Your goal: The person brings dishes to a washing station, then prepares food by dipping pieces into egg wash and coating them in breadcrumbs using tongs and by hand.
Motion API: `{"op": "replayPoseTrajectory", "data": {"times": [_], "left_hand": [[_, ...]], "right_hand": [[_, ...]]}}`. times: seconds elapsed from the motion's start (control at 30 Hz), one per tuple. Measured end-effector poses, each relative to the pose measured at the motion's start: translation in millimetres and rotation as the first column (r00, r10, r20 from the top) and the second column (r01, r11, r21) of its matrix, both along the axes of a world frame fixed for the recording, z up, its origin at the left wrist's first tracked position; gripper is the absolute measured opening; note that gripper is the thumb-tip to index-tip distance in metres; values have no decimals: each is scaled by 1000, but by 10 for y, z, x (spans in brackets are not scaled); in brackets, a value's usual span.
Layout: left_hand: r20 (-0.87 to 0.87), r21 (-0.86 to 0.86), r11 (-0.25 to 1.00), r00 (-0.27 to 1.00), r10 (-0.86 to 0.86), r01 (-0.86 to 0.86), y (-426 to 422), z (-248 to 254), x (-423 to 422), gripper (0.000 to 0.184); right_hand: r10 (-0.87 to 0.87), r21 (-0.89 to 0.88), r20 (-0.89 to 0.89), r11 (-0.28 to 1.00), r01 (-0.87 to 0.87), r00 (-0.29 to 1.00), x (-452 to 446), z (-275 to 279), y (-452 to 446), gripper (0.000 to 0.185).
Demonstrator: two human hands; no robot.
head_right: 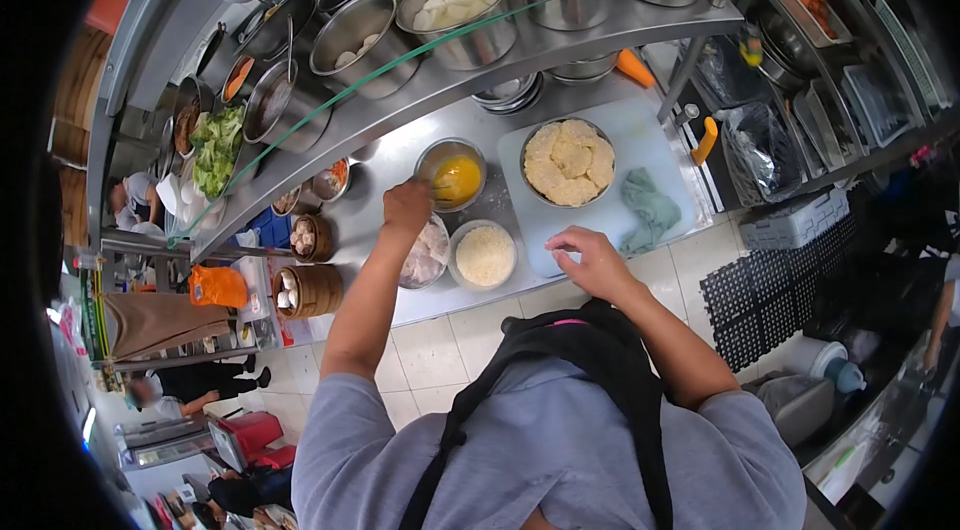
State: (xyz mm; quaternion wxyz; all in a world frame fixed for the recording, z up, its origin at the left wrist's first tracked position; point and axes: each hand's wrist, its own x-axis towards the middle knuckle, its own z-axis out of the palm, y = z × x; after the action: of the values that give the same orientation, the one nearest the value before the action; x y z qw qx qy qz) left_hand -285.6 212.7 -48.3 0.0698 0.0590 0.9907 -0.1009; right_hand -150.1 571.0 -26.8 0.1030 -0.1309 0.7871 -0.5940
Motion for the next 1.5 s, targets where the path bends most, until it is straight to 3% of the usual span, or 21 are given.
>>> {"op": "replayPoseTrajectory", "data": {"times": [0.07,0.1,0.17,0.3,0.4,0.47,0.5,0.57,0.63,0.7,0.73,0.8,0.83,0.9,0.93,1.03,1.1,1.27,1.33,1.47,1.5], "left_hand": [[-100,-32,979,974,-202,200,-32,-128,-2,13],[-100,-31,979,974,-204,202,-26,-158,-17,13],[-71,-75,922,920,-386,381,-27,-212,-56,14],[-24,-26,919,919,-394,394,-81,-325,-145,12],[19,72,947,949,-314,312,-134,-247,-209,12],[-67,168,962,976,-205,214,-125,-2,-157,18],[-64,165,962,976,-208,216,-142,69,-132,18],[-189,344,933,981,-41,105,-186,177,-62,22],[-205,374,923,979,-8,86,-201,273,15,24],[-224,404,912,974,28,67,-211,365,87,26],[-224,419,907,972,70,31,-213,403,125,25],[-223,433,901,967,119,-11,-193,524,204,25],[-242,467,884,957,158,-28,-163,605,260,24],[-249,501,863,945,211,-61,-131,580,367,24],[-253,494,866,941,225,-75,-115,518,386,24],[-245,530,838,922,300,-131,-76,384,501,25],[-221,606,776,902,372,-171,-52,360,550,26],[-253,568,796,876,411,-210,-6,262,594,25],[-238,585,778,869,434,-228,-2,235,583,25],[-240,664,707,825,512,-245,-58,197,594,25],[-229,693,678,815,532,-247,-77,195,612,26]], "right_hand": [[1,-1,-1,1000,-1,1000,0,9,-7,18],[2,-5,-3,1000,-2,1000,-2,1,-8,18],[3,-9,-5,1000,-3,1000,3,-10,-10,18],[7,31,-6,999,-7,1000,14,-33,8,18],[6,31,-13,1000,-6,1000,16,-42,15,18],[4,17,-16,1000,-4,1000,-3,-57,-34,18],[64,59,-78,996,-59,995,-44,-74,-89,19],[124,103,-133,988,-111,983,-109,-114,-271,20],[283,208,-251,950,-234,926,-199,-182,-590,25],[452,343,-197,863,-371,870,-286,-334,-950,33],[456,343,-200,862,-374,867,-320,-426,-1112,33],[638,615,-142,656,-438,757,-369,-601,-1384,46],[645,613,-140,652,-445,752,-391,-657,-1478,46],[642,806,-1,454,-380,766,-424,-732,-1614,55],[654,805,7,446,-392,757,-435,-747,-1655,55],[535,824,-5,481,-300,845,-517,-776,-1716,50],[525,834,-9,474,-284,851,-597,-778,-1711,48],[524,835,-80,500,-230,848,-671,-1003,-1723,46],[493,712,-81,637,-295,867,-698,-1103,-1726,58],[527,632,-85,685,-363,846,-722,-913,-1566,51],[512,537,-167,764,-357,843,-728,-894,-1478,48]]}}
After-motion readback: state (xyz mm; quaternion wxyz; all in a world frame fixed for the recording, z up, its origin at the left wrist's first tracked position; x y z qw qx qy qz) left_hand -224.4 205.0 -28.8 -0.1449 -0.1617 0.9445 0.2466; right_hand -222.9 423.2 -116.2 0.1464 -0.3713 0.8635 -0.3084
